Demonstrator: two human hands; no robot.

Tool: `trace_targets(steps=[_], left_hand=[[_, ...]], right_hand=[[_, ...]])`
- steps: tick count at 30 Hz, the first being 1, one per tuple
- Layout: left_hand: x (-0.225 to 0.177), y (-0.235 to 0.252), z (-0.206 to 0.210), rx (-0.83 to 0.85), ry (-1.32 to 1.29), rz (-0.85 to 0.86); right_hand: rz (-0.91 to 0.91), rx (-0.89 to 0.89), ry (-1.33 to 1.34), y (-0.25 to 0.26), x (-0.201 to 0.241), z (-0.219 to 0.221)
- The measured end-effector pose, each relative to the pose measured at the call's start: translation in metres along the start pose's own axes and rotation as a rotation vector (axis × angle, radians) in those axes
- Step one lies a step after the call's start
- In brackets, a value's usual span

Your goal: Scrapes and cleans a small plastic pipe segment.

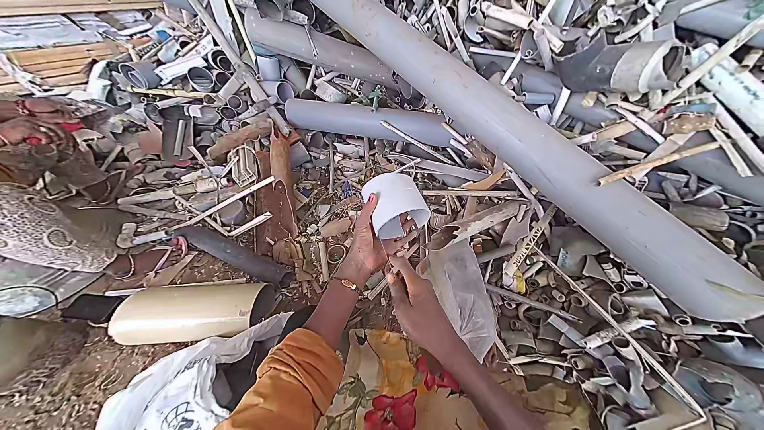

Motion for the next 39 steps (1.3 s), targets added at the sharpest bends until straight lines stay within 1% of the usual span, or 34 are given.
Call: trace_targets(steps=[2,4,7,9,11,12,13,16,17,22,24,26,28,30,32,34,36,39], left_hand=[[-0.004,-0.003,-0.001,0.045,-0.057,-0.019],[-0.008,-0.007,-0.002,0.066,-0.077,0.002],[-0.001,-0.01,-0.002,0.121,0.006,0.004],[0.001,-0.009,0.001,0.134,0.042,0.015],[-0.004,-0.01,-0.001,0.09,0.052,0.04],[-0.009,-0.01,-0.001,0.065,0.042,0.06],[-0.014,-0.011,-0.002,0.028,0.03,0.088],[-0.02,-0.011,-0.007,-0.045,-0.017,0.124],[-0.019,-0.01,-0.008,-0.08,-0.018,0.131],[-0.025,-0.015,-0.011,-0.201,0.017,0.162],[-0.027,-0.014,-0.013,-0.179,0.025,0.147],[-0.022,-0.01,-0.014,-0.13,0.023,0.102],[-0.016,-0.008,-0.01,-0.12,0.028,0.072],[-0.013,-0.009,-0.008,-0.14,0.036,0.072],[-0.019,-0.011,-0.009,-0.202,0.066,0.096],[-0.027,-0.01,-0.014,-0.213,0.089,0.122],[-0.029,-0.009,-0.018,-0.195,0.139,0.132],[-0.023,-0.008,-0.015,-0.203,0.307,0.141]], right_hand=[[-0.03,-0.003,0.037,-0.008,0.007,0.004],[0.013,0.036,-0.054,0.0,-0.005,-0.003],[0.099,0.039,-0.133,0.018,-0.021,-0.018],[0.07,0.041,-0.15,0.017,-0.012,-0.014],[0.009,0.063,-0.125,0.006,0.006,-0.002],[0.019,0.09,-0.129,0.002,0.012,0.0],[0.056,0.125,-0.16,0.003,0.011,0.0],[0.254,0.25,-0.335,0.017,-0.005,-0.011],[0.279,0.272,-0.352,0.02,-0.007,-0.012],[0.339,0.455,-0.406,-0.005,0.033,0.002],[0.344,0.432,-0.413,-0.002,0.029,-0.001],[0.33,0.365,-0.435,0.01,0.012,-0.007],[0.329,0.339,-0.44,0.019,0.002,-0.01],[0.333,0.375,-0.443,0.015,0.008,-0.011],[0.336,0.45,-0.437,0.003,0.027,-0.01],[0.36,0.505,-0.438,-0.007,0.038,-0.011],[0.365,0.495,-0.459,-0.005,0.032,-0.011],[0.352,0.414,-0.501,0.008,0.013,-0.012]])
Point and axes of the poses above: each hand's wrist, its own y-axis towards the middle knuckle, its own z-axis out of the palm, x = y × z, the point moved 6 cm from there along y, towards the middle knuckle, and after that the axes turned 15 degrees about -z, right-handed, at the moved point
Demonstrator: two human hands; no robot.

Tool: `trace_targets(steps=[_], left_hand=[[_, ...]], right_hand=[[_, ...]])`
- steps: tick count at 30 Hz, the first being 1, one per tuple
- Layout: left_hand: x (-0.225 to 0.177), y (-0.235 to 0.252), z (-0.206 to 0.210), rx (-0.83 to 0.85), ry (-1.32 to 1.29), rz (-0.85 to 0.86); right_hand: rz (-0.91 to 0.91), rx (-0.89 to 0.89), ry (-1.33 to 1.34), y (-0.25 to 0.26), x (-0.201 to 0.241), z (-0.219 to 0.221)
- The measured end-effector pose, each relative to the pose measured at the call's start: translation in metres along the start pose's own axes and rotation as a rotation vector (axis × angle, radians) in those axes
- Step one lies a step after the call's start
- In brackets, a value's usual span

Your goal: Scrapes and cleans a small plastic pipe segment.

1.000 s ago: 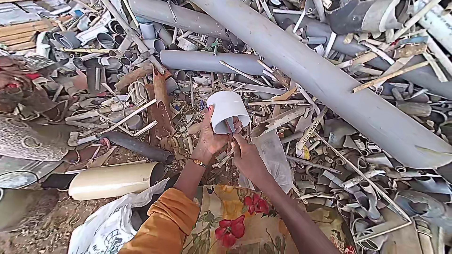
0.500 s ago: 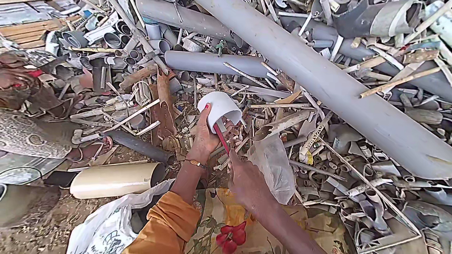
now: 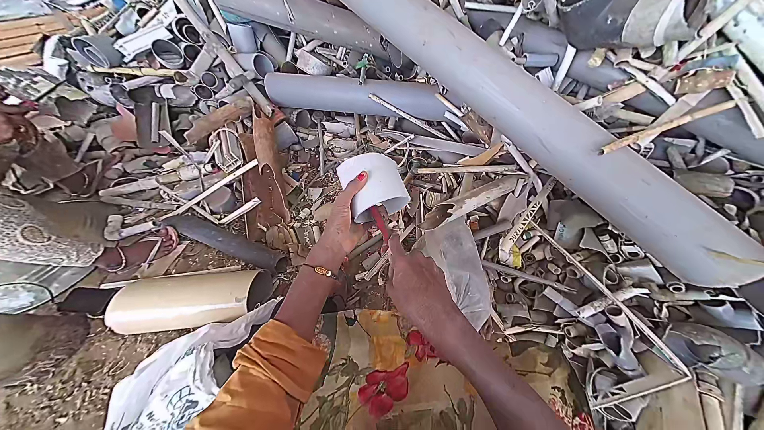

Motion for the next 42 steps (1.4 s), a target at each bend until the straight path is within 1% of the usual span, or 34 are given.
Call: trace_targets(steps=[3,7,9,12,13,15,19,23,25,31,36,40,42], left_hand=[[0.006,-0.001,0.004,-0.045,0.081,-0.018],[-0.001,0.002,-0.003,-0.055,0.032,-0.047],[-0.001,0.001,-0.004,-0.05,0.026,-0.093],[0.011,0.003,0.004,-0.037,0.02,-0.171],[0.014,0.004,0.006,-0.043,0.005,-0.184],[0.017,0.008,0.007,-0.042,-0.028,-0.181],[0.003,0.011,0.003,-0.01,-0.043,-0.136],[0.008,0.01,0.001,-0.057,0.122,-0.114],[0.014,0.01,0.001,-0.08,0.161,-0.128],[0.014,0.012,0.005,-0.04,0.166,-0.142],[0.03,0.012,0.011,-0.025,0.158,-0.226],[0.035,0.014,0.021,0.016,0.152,-0.194],[0.033,0.014,0.018,-0.006,0.186,-0.186]], right_hand=[[0.004,0.032,0.011,-0.005,-0.001,-0.004],[-0.046,0.113,0.031,-0.027,0.008,-0.006],[-0.019,0.108,0.024,-0.019,0.003,-0.003],[0.022,0.046,0.011,0.002,-0.008,0.0],[0.017,0.05,0.019,0.004,-0.008,-0.001],[-0.019,0.094,0.043,-0.004,-0.002,-0.004],[-0.058,0.178,0.079,-0.03,0.009,-0.012],[-0.024,0.123,0.092,-0.014,-0.005,-0.013],[-0.015,0.104,0.097,-0.009,-0.009,-0.011],[-0.038,0.178,0.078,-0.029,0.003,-0.012],[-0.004,0.052,0.098,-0.004,-0.016,-0.012],[-0.032,0.098,0.098,-0.019,-0.007,-0.015],[-0.029,0.114,0.108,-0.027,-0.005,-0.017]])
Point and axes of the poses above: each hand's wrist, its own y-axis towards the middle knuckle, its own z-axis out of the palm, x = y × z, the point moved 6 cm from there along y, towards the middle knuckle, and after that the axes turned 15 degrees about -z, right-handed, at the moved point
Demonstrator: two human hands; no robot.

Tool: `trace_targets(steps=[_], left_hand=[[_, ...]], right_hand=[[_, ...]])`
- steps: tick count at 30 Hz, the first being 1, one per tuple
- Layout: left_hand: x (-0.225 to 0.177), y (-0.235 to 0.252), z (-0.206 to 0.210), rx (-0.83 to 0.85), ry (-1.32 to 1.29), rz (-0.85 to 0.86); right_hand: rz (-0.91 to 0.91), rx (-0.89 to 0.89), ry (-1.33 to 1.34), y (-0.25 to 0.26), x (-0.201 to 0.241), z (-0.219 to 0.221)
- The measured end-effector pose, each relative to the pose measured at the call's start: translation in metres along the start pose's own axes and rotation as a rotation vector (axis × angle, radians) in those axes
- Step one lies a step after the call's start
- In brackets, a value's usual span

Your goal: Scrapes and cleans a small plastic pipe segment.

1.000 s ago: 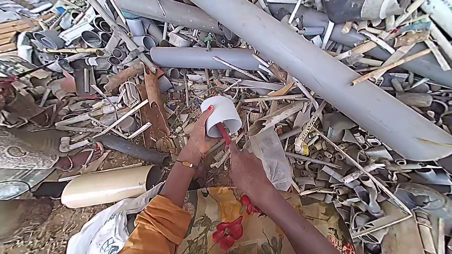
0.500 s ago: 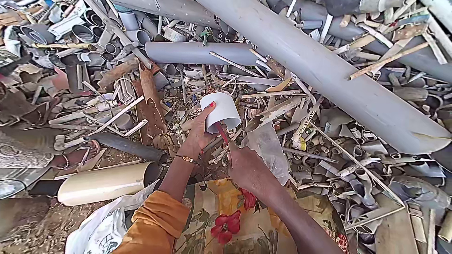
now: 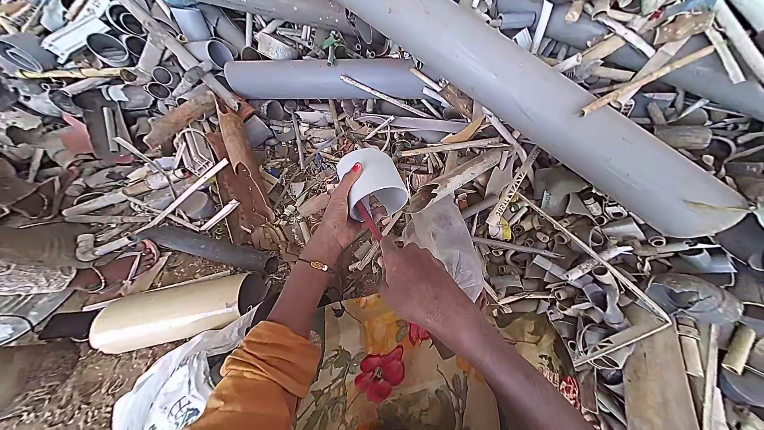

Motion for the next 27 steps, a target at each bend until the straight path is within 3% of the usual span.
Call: trace_targets(steps=[5,11,15,20,24,27], left_hand=[[0.004,-0.005,0.003,-0.051,0.076,-0.024],[-0.004,-0.009,-0.006,-0.099,0.008,-0.002],[-0.013,-0.02,-0.006,-0.02,-0.076,0.009],[-0.019,-0.021,-0.012,-0.049,-0.104,0.041],[-0.017,-0.021,-0.018,0.014,-0.176,-0.033],[-0.023,-0.026,-0.014,0.122,-0.181,-0.054]], right_hand=[[0.061,-0.085,0.028,0.02,-0.024,-0.006],[-0.03,-0.076,0.096,0.012,-0.017,0.005],[0.085,-0.15,0.042,0.027,-0.046,0.002],[-0.186,-0.191,0.222,0.02,-0.008,0.025],[0.009,-0.153,0.033,0.041,-0.031,0.025],[-0.106,-0.259,0.136,0.044,-0.036,0.01]])
Point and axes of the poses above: each hand's wrist, its own y-axis towards the middle knuckle, its own z-axis out of the palm, x = y × z, the point moved 6 cm from there along y, towards the middle knuckle, and after that the axes turned 15 degrees about -z, right-handed, at the moved point
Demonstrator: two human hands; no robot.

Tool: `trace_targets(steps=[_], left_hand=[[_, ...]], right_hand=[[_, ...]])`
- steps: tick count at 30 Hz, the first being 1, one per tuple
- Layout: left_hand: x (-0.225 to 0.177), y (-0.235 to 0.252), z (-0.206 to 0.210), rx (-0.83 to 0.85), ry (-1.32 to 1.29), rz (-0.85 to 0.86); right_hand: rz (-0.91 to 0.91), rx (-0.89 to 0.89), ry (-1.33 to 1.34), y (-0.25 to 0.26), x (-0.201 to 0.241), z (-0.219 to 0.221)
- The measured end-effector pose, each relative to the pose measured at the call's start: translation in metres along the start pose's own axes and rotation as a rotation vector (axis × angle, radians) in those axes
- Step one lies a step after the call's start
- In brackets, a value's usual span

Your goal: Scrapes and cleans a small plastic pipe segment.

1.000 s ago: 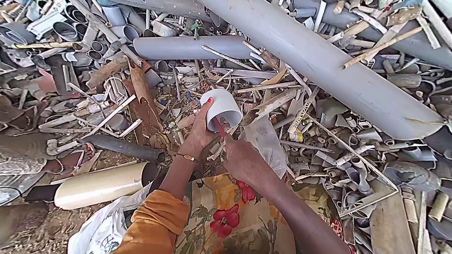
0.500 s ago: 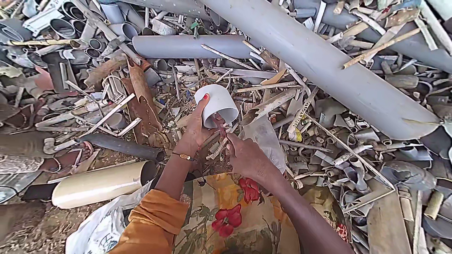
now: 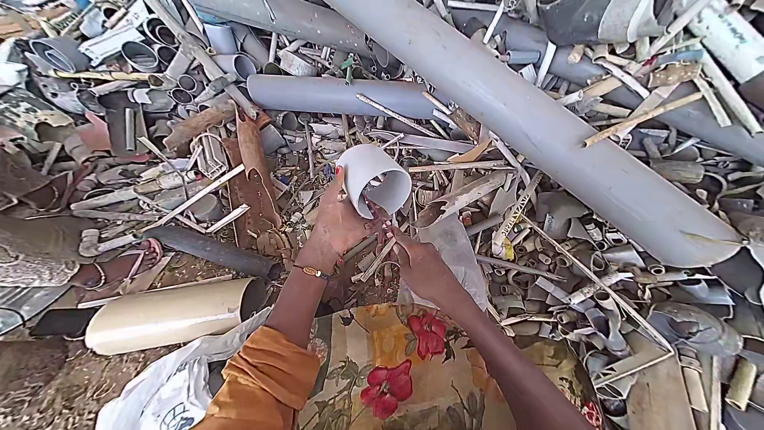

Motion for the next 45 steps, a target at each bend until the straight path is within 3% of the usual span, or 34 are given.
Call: trace_targets(steps=[4,7,16,22,25,28,30,32,35,37,41,43,45], left_hand=[[-0.013,-0.002,-0.003,0.167,-0.113,0.16],[-0.015,0.004,-0.001,0.239,-0.281,0.264],[-0.033,0.003,-0.005,0.254,-0.351,0.333],[-0.036,0.001,-0.015,0.169,-0.233,0.219],[-0.03,0.0,-0.007,0.14,-0.136,0.241],[-0.022,-0.002,0.004,0.065,-0.127,0.298],[-0.018,0.001,0.011,0.071,-0.146,0.316],[-0.014,0.006,0.014,0.095,-0.185,0.332],[-0.016,0.004,0.01,0.07,-0.237,0.386],[-0.017,-0.001,0.003,0.063,-0.231,0.415],[-0.022,-0.007,0.0,0.029,-0.149,0.441],[-0.021,-0.009,-0.001,-0.011,-0.109,0.47],[-0.021,-0.008,-0.005,-0.051,-0.082,0.491]], right_hand=[[-0.227,-0.112,0.603,-0.013,0.019,-0.002],[-0.255,-0.14,0.779,-0.016,0.023,0.0],[-0.265,0.05,0.414,-0.057,0.027,-0.024],[-0.223,-0.138,0.213,-0.042,-0.02,-0.037],[-0.275,-0.259,0.162,-0.033,-0.02,-0.034],[-0.256,-0.452,-0.113,-0.029,-0.009,-0.032],[-0.107,-0.36,-0.238,-0.024,0.003,-0.02],[0.007,-0.162,-0.134,-0.018,0.008,-0.003],[-0.11,-0.04,0.534,-0.018,0.012,0.008],[-0.169,0.024,0.718,-0.017,0.004,0.004],[-0.139,-0.26,-0.239,-0.015,-0.008,-0.016],[-0.117,-0.288,-0.283,-0.015,0.0,-0.003],[-0.196,-0.191,-0.044,-0.014,0.003,0.014]])
Point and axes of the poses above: each hand's wrist, its own y-axis towards the middle knuckle, its own z-axis out of the palm, x = y × z, the point moved 6 cm from there along y, towards the middle knuckle, and after that the axes turned 15 degrees about -z, right-handed, at the moved point
